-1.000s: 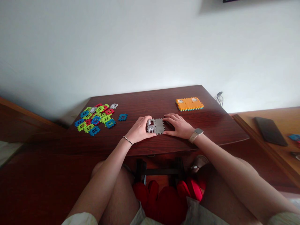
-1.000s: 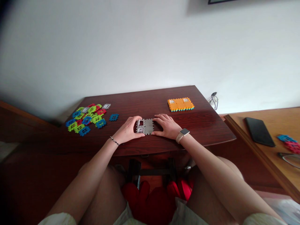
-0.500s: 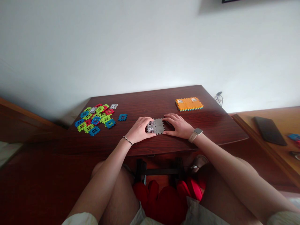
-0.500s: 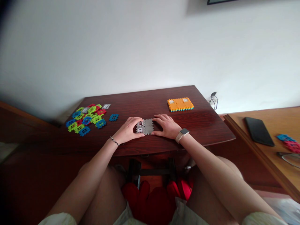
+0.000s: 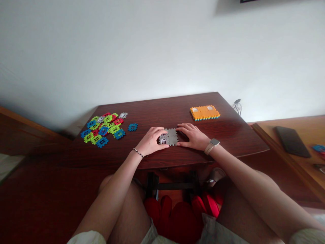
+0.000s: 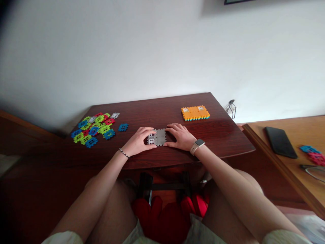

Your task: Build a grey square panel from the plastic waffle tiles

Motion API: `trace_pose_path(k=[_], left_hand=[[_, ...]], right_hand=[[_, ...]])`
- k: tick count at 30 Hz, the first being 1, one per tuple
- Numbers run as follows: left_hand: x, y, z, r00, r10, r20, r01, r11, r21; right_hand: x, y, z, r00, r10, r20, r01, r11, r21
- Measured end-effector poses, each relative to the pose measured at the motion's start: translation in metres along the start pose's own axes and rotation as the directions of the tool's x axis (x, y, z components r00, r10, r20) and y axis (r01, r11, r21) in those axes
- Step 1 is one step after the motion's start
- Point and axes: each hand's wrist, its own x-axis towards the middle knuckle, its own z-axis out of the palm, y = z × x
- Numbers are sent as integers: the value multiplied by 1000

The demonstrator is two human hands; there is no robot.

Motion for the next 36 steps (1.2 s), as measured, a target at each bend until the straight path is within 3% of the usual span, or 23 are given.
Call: trace_pose_path(k=[36], left_hand=[[1, 2, -1, 1000, -16, 18, 16, 1000, 15]], right_hand=[[0, 0, 0, 1000, -2, -4, 2, 1000, 0]])
